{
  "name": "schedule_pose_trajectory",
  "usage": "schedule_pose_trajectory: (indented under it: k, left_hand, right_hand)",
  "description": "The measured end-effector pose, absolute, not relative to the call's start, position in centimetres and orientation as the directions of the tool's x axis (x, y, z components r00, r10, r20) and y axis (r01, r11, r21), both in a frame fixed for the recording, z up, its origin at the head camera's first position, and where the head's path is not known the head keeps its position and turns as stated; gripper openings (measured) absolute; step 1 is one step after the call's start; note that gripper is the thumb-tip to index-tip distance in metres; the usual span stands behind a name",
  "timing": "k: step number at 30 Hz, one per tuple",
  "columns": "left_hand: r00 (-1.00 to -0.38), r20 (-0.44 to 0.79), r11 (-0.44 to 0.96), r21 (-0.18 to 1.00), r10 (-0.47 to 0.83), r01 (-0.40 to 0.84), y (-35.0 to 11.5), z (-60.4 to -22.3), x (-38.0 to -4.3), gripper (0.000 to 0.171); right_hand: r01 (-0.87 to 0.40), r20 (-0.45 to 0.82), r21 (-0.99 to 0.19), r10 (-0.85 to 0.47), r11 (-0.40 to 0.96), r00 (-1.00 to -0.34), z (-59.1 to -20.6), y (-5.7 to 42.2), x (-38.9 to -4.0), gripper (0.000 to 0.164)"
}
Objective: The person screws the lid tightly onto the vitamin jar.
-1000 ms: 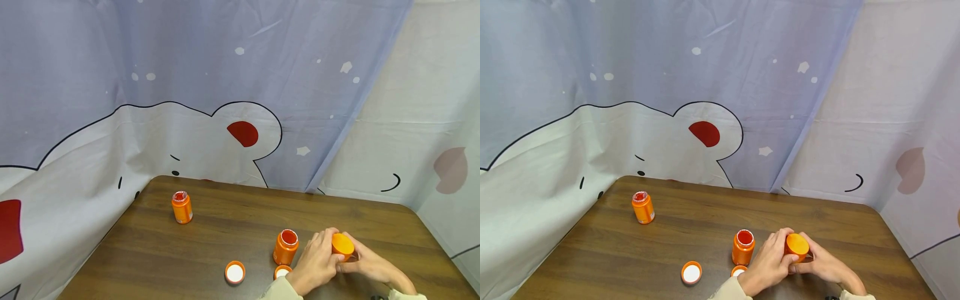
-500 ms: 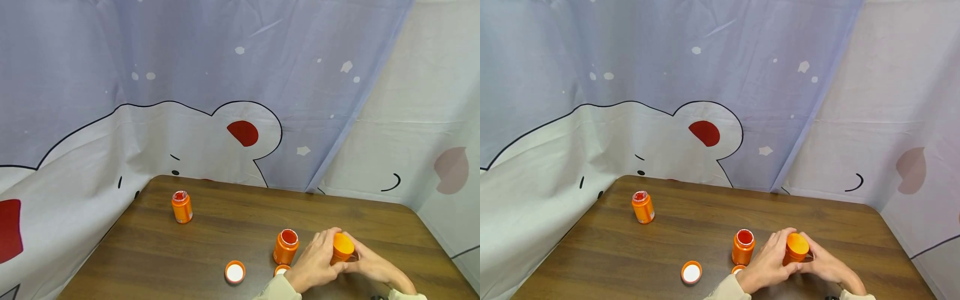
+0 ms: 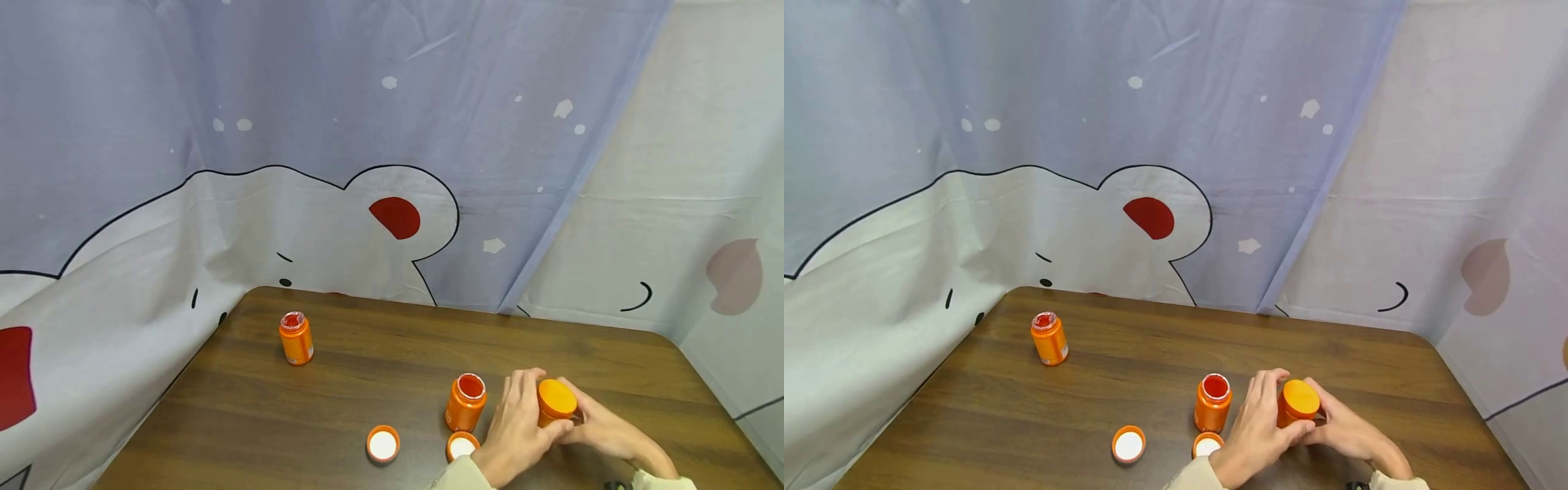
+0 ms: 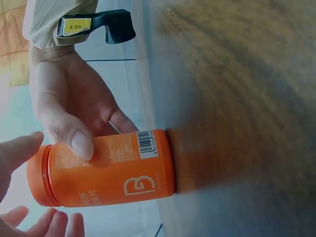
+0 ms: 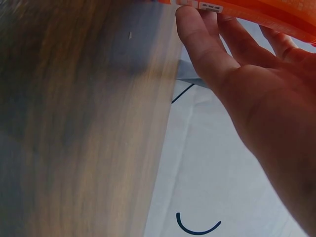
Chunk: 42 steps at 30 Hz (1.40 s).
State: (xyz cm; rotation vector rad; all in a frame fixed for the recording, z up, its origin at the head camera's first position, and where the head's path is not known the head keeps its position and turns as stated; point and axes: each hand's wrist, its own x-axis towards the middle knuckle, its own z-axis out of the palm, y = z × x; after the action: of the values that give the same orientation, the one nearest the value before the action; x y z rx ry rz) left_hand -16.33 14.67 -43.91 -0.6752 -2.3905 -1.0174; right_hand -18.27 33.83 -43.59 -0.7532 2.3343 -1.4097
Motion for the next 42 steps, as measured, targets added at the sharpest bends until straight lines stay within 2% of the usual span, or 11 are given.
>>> schedule_pose_trajectory:
  k: [7, 13, 19, 27, 33, 42]
  left_hand:
    - [-0.766, 0.577, 0.589, 0.526, 0.282, 0.613, 14.6, -44.3, -16.5, 0.06]
    - [-0.74, 0.588, 0.58, 0.493, 0.328, 0.649, 14.4, -44.2, -16.6, 0.057]
    - [-0.719, 0.575, 0.596, 0.438, 0.39, 0.673, 14.1, -43.9, -16.8, 0.054]
    - [-0.748, 0.495, 0.6, 0.457, 0.441, 0.656, 14.0, -43.3, -17.0, 0.053]
    - [-0.76, 0.448, 0.582, 0.49, 0.47, 0.649, 13.8, -43.1, -16.9, 0.057]
    - [-0.779, 0.41, 0.586, 0.513, 0.475, 0.627, 13.9, -43.1, -16.7, 0.081]
  right_hand:
    - [-0.292, 0.028, -0.898, -0.619, 0.329, -0.785, -43.9, 33.8, -18.5, 0.057]
    - [-0.278, 0.005, -0.89, -0.602, 0.361, -0.798, -43.9, 33.7, -18.3, 0.055]
    - [-0.302, 0.04, -0.901, -0.636, 0.31, -0.771, -43.9, 33.6, -18.4, 0.052]
    - [-0.289, 0.028, -0.897, -0.611, 0.334, -0.791, -43.7, 33.5, -18.6, 0.053]
    - [-0.268, 0.003, -0.898, -0.604, 0.349, -0.797, -43.7, 33.6, -18.6, 0.055]
    - [-0.262, 0.008, -0.916, -0.638, 0.305, -0.77, -43.6, 33.9, -18.4, 0.065]
